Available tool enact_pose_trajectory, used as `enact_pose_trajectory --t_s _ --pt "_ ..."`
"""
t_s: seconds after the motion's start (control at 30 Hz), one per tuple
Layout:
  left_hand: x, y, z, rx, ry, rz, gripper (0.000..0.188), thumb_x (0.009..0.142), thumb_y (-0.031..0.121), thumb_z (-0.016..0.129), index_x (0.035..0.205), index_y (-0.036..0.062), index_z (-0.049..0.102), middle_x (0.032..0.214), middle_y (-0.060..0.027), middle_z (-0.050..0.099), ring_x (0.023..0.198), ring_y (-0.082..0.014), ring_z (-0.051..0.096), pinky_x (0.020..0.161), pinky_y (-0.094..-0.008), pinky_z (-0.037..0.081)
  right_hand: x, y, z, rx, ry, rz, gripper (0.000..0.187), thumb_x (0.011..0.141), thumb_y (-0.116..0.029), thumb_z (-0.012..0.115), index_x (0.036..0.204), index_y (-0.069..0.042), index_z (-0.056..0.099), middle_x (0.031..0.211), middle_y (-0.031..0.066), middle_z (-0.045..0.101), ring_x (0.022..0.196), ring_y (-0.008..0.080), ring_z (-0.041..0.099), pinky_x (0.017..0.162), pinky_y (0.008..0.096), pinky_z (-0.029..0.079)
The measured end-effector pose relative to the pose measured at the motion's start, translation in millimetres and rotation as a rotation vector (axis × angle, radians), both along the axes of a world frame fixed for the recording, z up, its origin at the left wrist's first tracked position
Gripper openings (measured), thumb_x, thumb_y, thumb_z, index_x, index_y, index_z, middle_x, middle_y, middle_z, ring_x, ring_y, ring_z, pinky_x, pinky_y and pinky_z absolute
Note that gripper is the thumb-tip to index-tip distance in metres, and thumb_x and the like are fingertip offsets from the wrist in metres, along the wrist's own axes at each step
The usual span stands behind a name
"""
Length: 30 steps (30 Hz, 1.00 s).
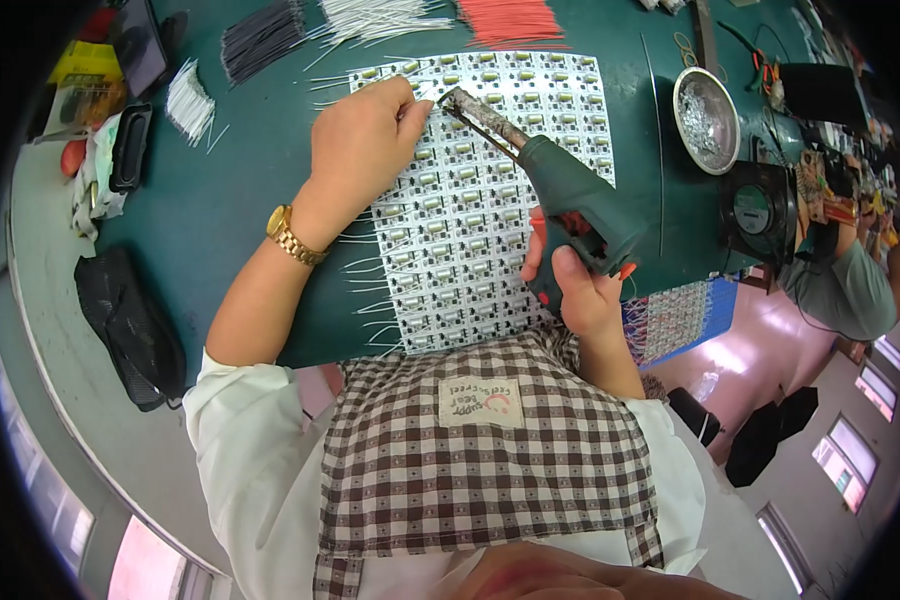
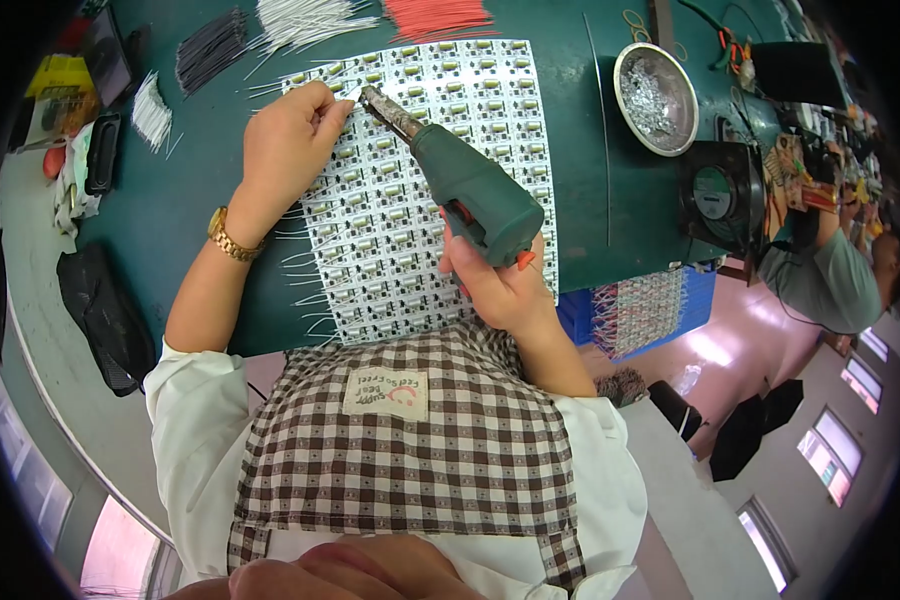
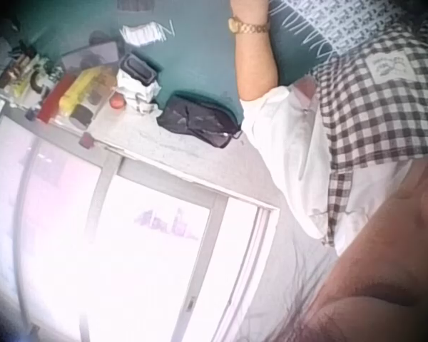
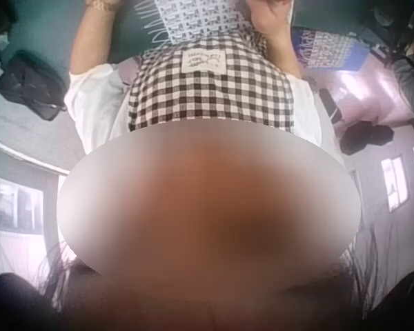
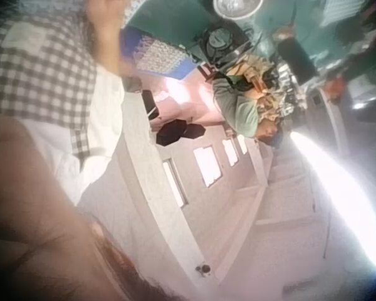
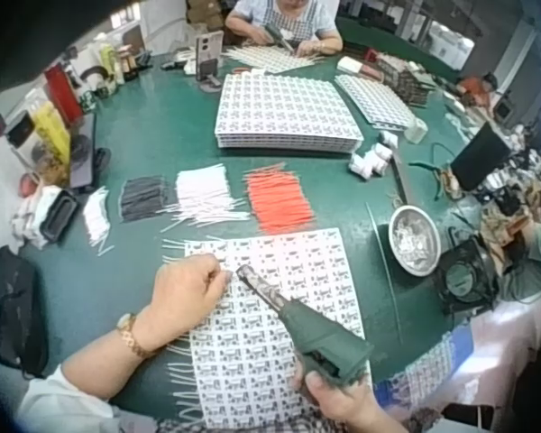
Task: The person connects wires to an array of LED circuit boards using a soldering iron.
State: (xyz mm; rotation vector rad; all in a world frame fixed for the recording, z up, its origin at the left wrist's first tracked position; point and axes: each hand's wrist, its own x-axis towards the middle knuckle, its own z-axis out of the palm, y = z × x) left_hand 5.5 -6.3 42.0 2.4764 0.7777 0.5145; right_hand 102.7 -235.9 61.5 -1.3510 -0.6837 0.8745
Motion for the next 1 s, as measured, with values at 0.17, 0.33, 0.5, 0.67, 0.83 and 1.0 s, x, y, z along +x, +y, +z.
enact_pose_trajectory --t_s 0.17,0.33,0.5,0.67,0.83,1.0 --pt "-0.3 -1.4 -2.5 0.064 -0.011 -0.005 0.025 0.084 0.026 0.061 0.070 0.0066 0.055 0.067 -0.0097 0.059 0.059 -0.0304 0.057 0.051 -0.0398 0.044 1.1 -1.0 -0.4 0.005 -0.009 0.029 0.038 0.088 -0.024 0.054 0.114 0.003 0.051 0.075 0.0091 0.058 0.063 0.0137 0.054 0.056 0.0252 0.042" --pt "-0.4 -1.7 -2.6 0.074 -0.016 -0.005 0.025 0.084 0.026 0.061 0.070 0.0067 0.054 0.067 -0.0096 0.059 0.059 -0.0302 0.057 0.051 -0.0398 0.044 1.1 -1.3 -1.0 0.014 -0.012 0.029 0.035 0.088 -0.020 0.053 0.114 0.003 0.051 0.078 0.0100 0.058 0.062 0.0142 0.054 0.057 0.0258 0.043" --pt "-0.3 -2.1 -2.8 0.082 -0.015 -0.002 0.025 0.084 0.026 0.061 0.069 0.0071 0.054 0.066 -0.0094 0.058 0.059 -0.0301 0.057 0.050 -0.0396 0.043 3.2 -1.7 -1.2 -0.012 -0.092 0.059 0.031 0.088 -0.016 0.053 0.112 0.003 0.051 0.080 0.0105 0.058 0.062 0.0147 0.055 0.058 0.0270 0.044" --pt "-0.8 -1.7 -2.9 0.104 -0.011 -0.004 0.022 0.084 0.023 0.063 0.074 0.0051 0.057 0.066 -0.0089 0.058 0.057 -0.0268 0.055 0.051 -0.0354 0.042 4.7 -1.7 -5.4 -0.011 -0.242 0.077 0.030 0.089 -0.016 0.052 0.112 0.004 0.050 0.077 0.0089 0.058 0.061 0.0141 0.055 0.057 0.0277 0.045" --pt "0.1 -1.5 -3.2 0.094 -0.011 -0.006 0.022 0.084 0.024 0.063 0.074 0.0055 0.057 0.066 -0.0086 0.058 0.057 -0.0267 0.055 0.051 -0.0352 0.042 1.1 0.1 -1.6 -0.040 -0.180 0.010 0.028 0.080 -0.008 0.062 0.105 0.003 0.058 0.083 0.0104 0.063 0.067 0.0201 0.058 0.063 0.0301 0.046" --pt "-0.6 -1.6 -4.0 0.112 -0.010 -0.013 0.021 0.084 0.024 0.063 0.075 0.0061 0.057 0.067 -0.0083 0.059 0.057 -0.0268 0.055 0.051 -0.0352 0.042 2.4 -1.2 -0.4 -0.131 -0.249 0.060 0.027 0.080 -0.009 0.063 0.103 0.003 0.059 0.083 0.0109 0.063 0.068 0.0215 0.058 0.064 0.0307 0.047"
